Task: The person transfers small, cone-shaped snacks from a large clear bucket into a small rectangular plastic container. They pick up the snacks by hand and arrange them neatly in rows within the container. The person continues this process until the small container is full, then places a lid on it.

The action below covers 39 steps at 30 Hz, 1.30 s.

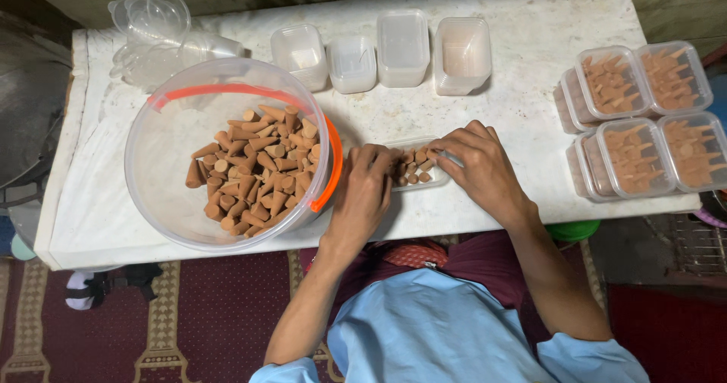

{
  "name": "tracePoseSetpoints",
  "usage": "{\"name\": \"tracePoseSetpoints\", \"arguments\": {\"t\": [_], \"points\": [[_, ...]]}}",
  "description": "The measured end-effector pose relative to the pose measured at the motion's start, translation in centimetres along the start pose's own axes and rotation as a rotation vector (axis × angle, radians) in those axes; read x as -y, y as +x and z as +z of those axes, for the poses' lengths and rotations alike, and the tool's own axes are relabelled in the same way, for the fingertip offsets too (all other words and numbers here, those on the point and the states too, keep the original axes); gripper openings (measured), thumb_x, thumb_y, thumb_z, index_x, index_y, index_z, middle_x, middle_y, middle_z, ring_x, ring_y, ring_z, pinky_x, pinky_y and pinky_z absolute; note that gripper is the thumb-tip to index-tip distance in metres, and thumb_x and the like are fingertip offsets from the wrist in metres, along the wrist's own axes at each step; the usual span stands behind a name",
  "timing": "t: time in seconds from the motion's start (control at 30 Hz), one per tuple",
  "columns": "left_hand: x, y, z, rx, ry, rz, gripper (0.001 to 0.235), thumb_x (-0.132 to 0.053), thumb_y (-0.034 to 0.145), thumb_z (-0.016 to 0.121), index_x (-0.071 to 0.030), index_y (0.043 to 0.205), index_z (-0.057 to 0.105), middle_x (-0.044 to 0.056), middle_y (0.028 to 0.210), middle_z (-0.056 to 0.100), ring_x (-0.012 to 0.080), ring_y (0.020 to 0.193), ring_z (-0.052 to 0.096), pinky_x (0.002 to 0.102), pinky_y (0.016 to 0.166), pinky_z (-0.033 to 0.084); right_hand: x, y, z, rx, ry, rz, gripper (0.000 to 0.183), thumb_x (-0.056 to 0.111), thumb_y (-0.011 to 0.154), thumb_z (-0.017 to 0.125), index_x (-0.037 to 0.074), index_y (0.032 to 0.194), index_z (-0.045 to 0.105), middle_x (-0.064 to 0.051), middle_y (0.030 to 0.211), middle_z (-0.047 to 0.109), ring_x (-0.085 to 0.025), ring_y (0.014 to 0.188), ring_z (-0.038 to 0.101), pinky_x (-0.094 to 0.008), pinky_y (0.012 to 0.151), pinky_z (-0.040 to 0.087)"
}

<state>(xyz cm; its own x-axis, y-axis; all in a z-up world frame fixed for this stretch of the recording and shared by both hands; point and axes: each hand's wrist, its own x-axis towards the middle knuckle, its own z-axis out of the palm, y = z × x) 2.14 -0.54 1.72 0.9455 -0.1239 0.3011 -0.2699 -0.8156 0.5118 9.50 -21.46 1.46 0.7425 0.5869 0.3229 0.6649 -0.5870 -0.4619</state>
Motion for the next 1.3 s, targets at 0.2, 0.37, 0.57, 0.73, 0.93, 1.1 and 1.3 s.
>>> {"name": "tracePoseSetpoints", "arguments": {"t": [0.2, 0.37, 0.57, 0.73, 0.93, 1.1, 1.3], "points": [[-1.1, -1.4, -1.1, 0.002, -0.031, -0.020, 0.026, 0.000, 0.089, 0.060, -0.011, 0.110, 0.069, 0.008, 0.100, 0.059, 0.0270, 0.098, 0.060, 0.039, 0.080, 0.054, 0.1, 0.5, -0.7, -0.095, 0.067, -0.016, 0.012, 0.007, 0.095, 0.072, 0.003, 0.106, 0.075, -0.011, 0.087, 0.072, -0.024, 0.083, 0.060, -0.036, 0.077, 0.046], [-1.6, -2.8, -1.9, 0.028, -0.077, 0.040, 0.015, -0.012, 0.095, 0.059, -0.011, 0.106, 0.068, 0.008, 0.095, 0.061, 0.0278, 0.094, 0.063, 0.039, 0.079, 0.054, 1.2, 1.4, -2.1, -0.146, 0.101, -0.057, 0.011, 0.008, 0.096, 0.072, 0.005, 0.106, 0.076, -0.009, 0.087, 0.072, -0.024, 0.079, 0.060, -0.035, 0.075, 0.046], [-4.8, -3.8, -8.5, 0.019, -0.278, 0.202, 0.017, -0.017, 0.099, 0.057, -0.007, 0.105, 0.070, 0.012, 0.088, 0.065, 0.0320, 0.084, 0.066, 0.040, 0.075, 0.054, 5.7, 3.8, -6.1, -0.209, 0.182, -0.192, 0.010, 0.005, 0.096, 0.074, 0.006, 0.106, 0.077, -0.008, 0.088, 0.073, -0.024, 0.073, 0.059, -0.033, 0.070, 0.049], [-4.7, -3.7, -17.1, -0.014, -0.309, 0.381, 0.019, -0.011, 0.103, 0.052, 0.003, 0.109, 0.063, 0.014, 0.097, 0.066, 0.0289, 0.085, 0.065, 0.040, 0.079, 0.052, 10.6, 6.4, -8.9, -0.242, 0.168, -0.400, 0.008, -0.007, 0.097, 0.077, -0.010, 0.103, 0.074, -0.018, 0.090, 0.071, -0.026, 0.077, 0.060, -0.035, 0.072, 0.046], [0.8, -2.1, -22.3, -0.129, 0.030, 0.238, 0.019, -0.006, 0.103, 0.059, 0.007, 0.115, 0.064, 0.018, 0.099, 0.066, 0.0260, 0.087, 0.065, 0.036, 0.076, 0.052, 15.2, 10.7, -8.6, -0.112, 0.203, -0.597, 0.011, -0.002, 0.098, 0.077, -0.011, 0.100, 0.072, -0.017, 0.086, 0.068, -0.028, 0.078, 0.060, -0.038, 0.076, 0.047], [7.4, -0.7, -22.0, 0.340, 0.286, -0.169, 0.007, -0.003, 0.092, 0.054, 0.000, 0.092, 0.060, 0.017, 0.091, 0.063, 0.0399, 0.078, 0.061, 0.049, 0.066, 0.045, 15.8, 14.7, -5.0, 0.306, 0.182, -0.632, 0.015, 0.016, 0.097, 0.067, 0.002, 0.098, 0.070, -0.008, 0.086, 0.066, -0.025, 0.081, 0.061, -0.038, 0.075, 0.047], [8.2, 0.9, -20.9, 0.602, 0.443, -0.376, 0.024, -0.002, 0.085, 0.063, -0.004, 0.105, 0.076, 0.022, 0.098, 0.073, 0.0456, 0.089, 0.072, 0.052, 0.077, 0.058, 19.1, 17.0, -1.4, 0.886, -0.064, -0.338, 0.030, 0.008, 0.081, 0.074, -0.002, 0.109, 0.073, -0.023, 0.091, 0.073, -0.042, 0.086, 0.072, -0.050, 0.076, 0.058]]}}
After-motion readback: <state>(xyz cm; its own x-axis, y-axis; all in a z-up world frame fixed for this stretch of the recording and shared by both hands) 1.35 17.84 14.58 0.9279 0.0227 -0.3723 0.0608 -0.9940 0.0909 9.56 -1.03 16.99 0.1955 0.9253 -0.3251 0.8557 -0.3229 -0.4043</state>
